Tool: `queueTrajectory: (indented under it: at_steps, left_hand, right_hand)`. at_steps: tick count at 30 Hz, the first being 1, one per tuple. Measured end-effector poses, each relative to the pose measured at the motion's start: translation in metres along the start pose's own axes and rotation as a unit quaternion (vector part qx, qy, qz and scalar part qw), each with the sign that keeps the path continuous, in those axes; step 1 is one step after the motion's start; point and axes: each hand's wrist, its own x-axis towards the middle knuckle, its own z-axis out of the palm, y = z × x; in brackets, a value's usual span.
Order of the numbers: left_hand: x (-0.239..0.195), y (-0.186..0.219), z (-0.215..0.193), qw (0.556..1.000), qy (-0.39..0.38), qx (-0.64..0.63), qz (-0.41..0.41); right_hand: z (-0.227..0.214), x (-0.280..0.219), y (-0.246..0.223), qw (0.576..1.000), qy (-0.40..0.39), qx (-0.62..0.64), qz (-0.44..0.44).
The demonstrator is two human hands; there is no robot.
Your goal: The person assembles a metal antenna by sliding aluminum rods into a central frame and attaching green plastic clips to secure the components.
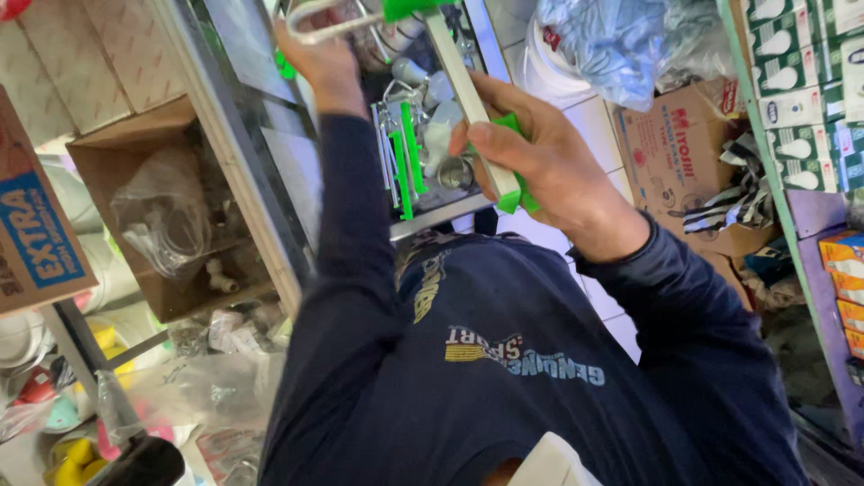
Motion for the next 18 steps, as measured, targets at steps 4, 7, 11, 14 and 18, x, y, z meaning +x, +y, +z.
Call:
queueTrajectory:
  at_steps: [4,7,11,14,18]
  left_hand:
    - [-0.116,-0.077,0.035,0.982,0.006,-0.106,-0.157]
    - [-0.192,-0.083,0.067,0.973,0.043,-0.068,-0.217]
    - [-0.237,-0.068,0.083,0.978,0.065,-0.051,-0.190]
    - [-0.251,-0.065,0.081,0.982,0.029,-0.017,-0.185]
    - [-0.264,-0.058,0.091,0.975,0.012,-0.031,-0.222]
  right_hand:
    - [-0.014,-0.004,0.023,0.997,0.045,-0.053,0.026]
    - [-0.027,-0.012,0.054,0.992,0.047,-0.109,0.038]
    - [-0.042,-0.022,0.094,0.979,0.048,-0.192,0.047]
    - [-0.051,-0.026,0.124,0.976,0.060,-0.204,0.040]
    - [-0.068,-0.029,0.145,0.958,0.068,-0.276,0.049]
